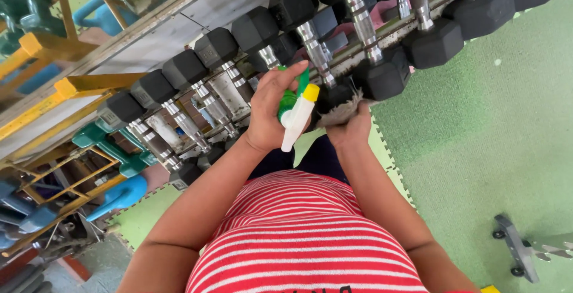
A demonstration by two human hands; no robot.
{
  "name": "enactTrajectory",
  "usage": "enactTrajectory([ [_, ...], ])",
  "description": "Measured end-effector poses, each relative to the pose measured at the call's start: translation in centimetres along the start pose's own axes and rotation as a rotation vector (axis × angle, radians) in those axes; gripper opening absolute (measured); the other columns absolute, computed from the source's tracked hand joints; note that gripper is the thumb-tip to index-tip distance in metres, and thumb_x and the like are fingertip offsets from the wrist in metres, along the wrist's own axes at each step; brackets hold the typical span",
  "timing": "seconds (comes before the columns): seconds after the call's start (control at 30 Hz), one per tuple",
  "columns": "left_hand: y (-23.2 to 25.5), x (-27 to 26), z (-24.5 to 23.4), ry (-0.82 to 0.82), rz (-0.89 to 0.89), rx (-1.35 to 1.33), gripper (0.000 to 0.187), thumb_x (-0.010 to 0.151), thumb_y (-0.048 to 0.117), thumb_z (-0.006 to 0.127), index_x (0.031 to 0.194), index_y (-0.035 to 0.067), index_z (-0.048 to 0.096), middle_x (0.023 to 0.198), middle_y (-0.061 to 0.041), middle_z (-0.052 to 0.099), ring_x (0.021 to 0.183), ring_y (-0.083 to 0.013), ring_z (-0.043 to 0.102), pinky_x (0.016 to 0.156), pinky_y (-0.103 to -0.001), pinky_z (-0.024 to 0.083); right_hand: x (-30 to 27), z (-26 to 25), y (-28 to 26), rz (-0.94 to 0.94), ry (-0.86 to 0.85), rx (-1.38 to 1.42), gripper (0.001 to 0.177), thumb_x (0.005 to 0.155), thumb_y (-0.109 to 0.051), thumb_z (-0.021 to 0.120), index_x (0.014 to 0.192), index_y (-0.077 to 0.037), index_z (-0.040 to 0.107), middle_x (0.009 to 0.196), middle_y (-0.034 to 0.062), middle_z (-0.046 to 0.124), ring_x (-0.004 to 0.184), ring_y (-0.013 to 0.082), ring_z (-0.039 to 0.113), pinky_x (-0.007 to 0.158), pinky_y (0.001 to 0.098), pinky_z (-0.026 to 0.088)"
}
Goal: Cleaning and wiping down a rack of dumbbells in a gym using a spray bottle and a cloth.
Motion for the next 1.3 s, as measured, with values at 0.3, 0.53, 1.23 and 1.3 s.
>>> enactTrajectory([
  [0.3,0.0,0.0,-0.2,-0.005,0.017,-0.020,0.075,0.077,0.013,0.084,0.146,0.008,0.055,0.108,-0.008,0.066,0.099,-0.0257,0.064,0.104,-0.039,0.050,-11.6,6.6,-2.2,-0.464,-0.264,-0.564,0.052,0.104,-0.012,0.050,0.153,-0.006,0.035,0.148,0.0153,0.048,0.136,0.0298,0.050,0.116,0.0449,0.040],
  [0.53,-0.3,0.0,0.1,0.001,0.003,-0.020,0.073,0.078,0.015,0.084,0.145,0.008,0.056,0.104,-0.006,0.066,0.098,-0.0258,0.064,0.105,-0.039,0.050,-15.4,14.2,-2.9,-1.407,-0.382,-1.788,0.080,0.082,0.004,0.061,0.158,0.002,0.035,0.162,0.0284,0.030,0.154,0.0497,0.023,0.130,0.0566,0.016],
  [1.23,6.3,3.2,6.3,0.155,-0.040,-0.075,0.069,0.080,0.008,0.079,0.144,0.005,0.054,0.111,-0.011,0.066,0.098,-0.0260,0.064,0.096,-0.034,0.053,-15.9,15.4,-12.0,-1.657,-0.414,-1.954,0.070,0.089,-0.016,0.071,0.151,0.004,0.045,0.151,0.0325,0.039,0.141,0.0549,0.032,0.120,0.0623,0.025],
  [1.3,5.9,3.4,8.0,0.150,-0.038,-0.048,0.068,0.082,0.009,0.080,0.145,0.006,0.055,0.110,-0.010,0.067,0.095,-0.0247,0.065,0.096,-0.034,0.053,-13.9,14.9,-12.2,-1.649,-0.456,-1.995,0.071,0.092,-0.021,0.072,0.151,0.005,0.044,0.152,0.0314,0.040,0.142,0.0540,0.035,0.121,0.0619,0.028],
])
Point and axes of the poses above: each hand's wrist, its own x-axis towards the middle knuckle, its own z-axis out of the palm, y = z × x, the point moved 10 cm from there along x, towards the middle knuckle
